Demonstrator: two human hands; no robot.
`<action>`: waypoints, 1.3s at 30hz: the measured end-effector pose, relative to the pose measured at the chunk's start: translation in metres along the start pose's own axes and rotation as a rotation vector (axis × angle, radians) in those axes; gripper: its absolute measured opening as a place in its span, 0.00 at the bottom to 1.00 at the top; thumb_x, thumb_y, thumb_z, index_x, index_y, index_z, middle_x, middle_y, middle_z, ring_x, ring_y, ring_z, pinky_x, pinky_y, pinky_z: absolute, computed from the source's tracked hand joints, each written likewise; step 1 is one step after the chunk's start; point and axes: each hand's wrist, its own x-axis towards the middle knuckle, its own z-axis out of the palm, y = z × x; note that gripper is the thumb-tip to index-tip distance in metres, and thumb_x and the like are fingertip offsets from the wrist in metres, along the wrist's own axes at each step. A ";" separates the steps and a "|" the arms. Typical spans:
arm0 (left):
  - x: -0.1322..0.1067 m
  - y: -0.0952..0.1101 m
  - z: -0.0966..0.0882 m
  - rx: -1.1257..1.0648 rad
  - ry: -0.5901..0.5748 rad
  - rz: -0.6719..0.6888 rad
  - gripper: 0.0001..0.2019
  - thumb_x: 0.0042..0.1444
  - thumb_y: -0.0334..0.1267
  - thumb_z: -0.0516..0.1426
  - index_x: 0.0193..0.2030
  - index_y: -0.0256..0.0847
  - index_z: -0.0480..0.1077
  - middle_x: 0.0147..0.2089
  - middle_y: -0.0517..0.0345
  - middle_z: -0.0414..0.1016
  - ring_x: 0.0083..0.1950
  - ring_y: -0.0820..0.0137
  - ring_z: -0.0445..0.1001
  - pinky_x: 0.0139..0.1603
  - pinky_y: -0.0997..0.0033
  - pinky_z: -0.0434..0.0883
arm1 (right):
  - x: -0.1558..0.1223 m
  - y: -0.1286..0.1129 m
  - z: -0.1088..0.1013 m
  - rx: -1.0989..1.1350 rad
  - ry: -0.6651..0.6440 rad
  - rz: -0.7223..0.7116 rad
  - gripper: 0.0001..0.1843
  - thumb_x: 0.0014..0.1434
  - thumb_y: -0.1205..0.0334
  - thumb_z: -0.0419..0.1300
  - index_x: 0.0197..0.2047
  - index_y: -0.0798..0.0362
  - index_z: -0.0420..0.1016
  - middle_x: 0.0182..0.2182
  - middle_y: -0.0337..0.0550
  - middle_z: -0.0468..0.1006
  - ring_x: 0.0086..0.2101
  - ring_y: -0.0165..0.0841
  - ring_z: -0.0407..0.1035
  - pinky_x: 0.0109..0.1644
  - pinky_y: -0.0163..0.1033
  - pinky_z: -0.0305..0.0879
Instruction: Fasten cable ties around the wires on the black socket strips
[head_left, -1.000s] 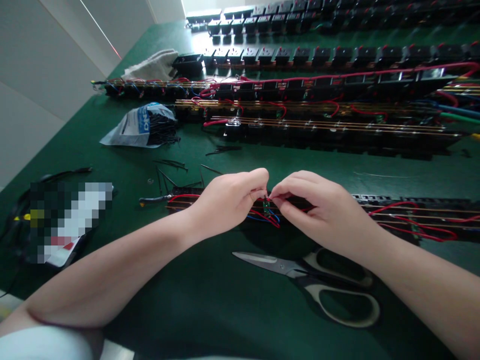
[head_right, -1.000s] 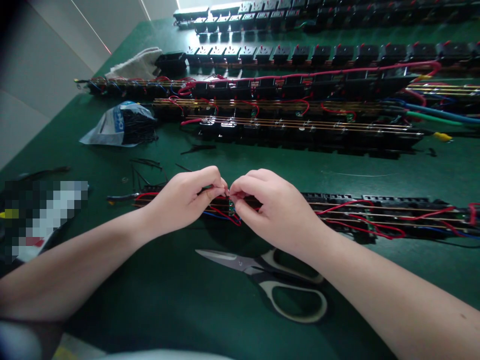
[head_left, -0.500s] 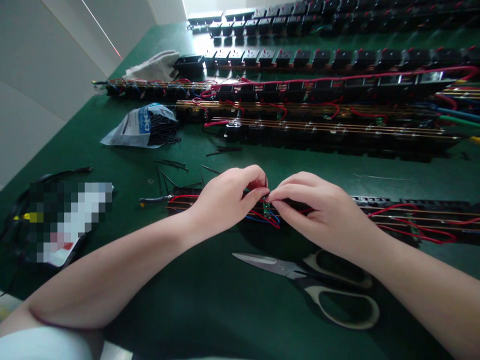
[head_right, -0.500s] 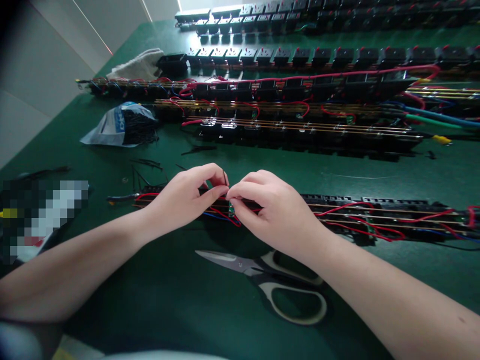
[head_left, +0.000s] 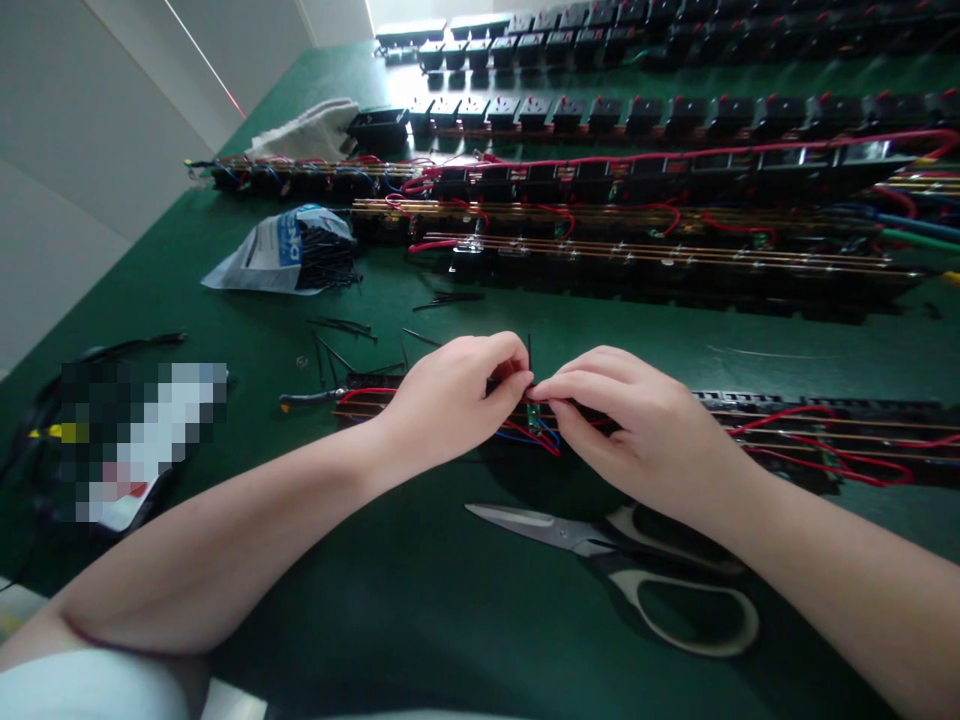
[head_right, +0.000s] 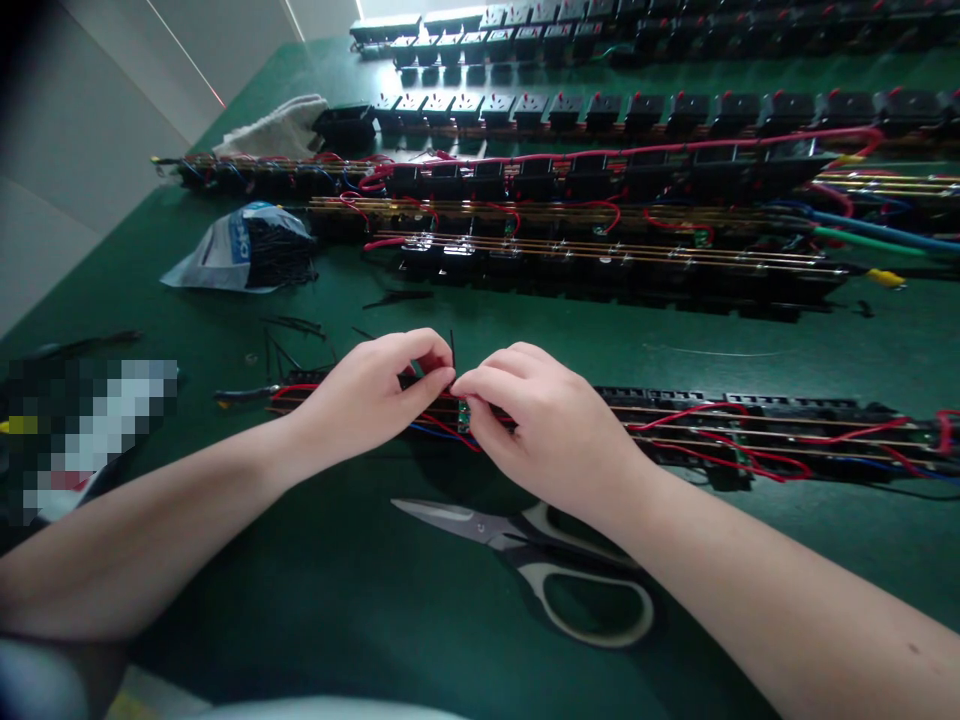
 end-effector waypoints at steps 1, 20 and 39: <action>0.000 0.000 0.000 -0.004 0.001 0.000 0.04 0.64 0.34 0.54 0.37 0.42 0.69 0.35 0.62 0.76 0.38 0.70 0.71 0.37 0.70 0.63 | 0.000 0.000 0.000 0.008 -0.003 0.012 0.11 0.65 0.70 0.55 0.41 0.52 0.80 0.36 0.49 0.82 0.37 0.39 0.74 0.40 0.45 0.73; -0.001 -0.002 -0.002 -0.022 -0.074 0.070 0.08 0.63 0.28 0.52 0.38 0.41 0.71 0.39 0.61 0.77 0.43 0.68 0.73 0.43 0.68 0.66 | 0.000 0.002 0.000 -0.005 -0.034 0.023 0.13 0.61 0.72 0.55 0.40 0.56 0.81 0.36 0.50 0.84 0.39 0.41 0.77 0.41 0.45 0.74; -0.001 0.001 -0.004 -0.033 -0.090 0.078 0.07 0.63 0.29 0.52 0.43 0.43 0.68 0.41 0.59 0.76 0.43 0.67 0.73 0.44 0.67 0.67 | -0.002 0.000 0.007 -0.263 -0.075 -0.089 0.11 0.63 0.72 0.52 0.37 0.57 0.75 0.32 0.49 0.79 0.34 0.40 0.70 0.36 0.43 0.66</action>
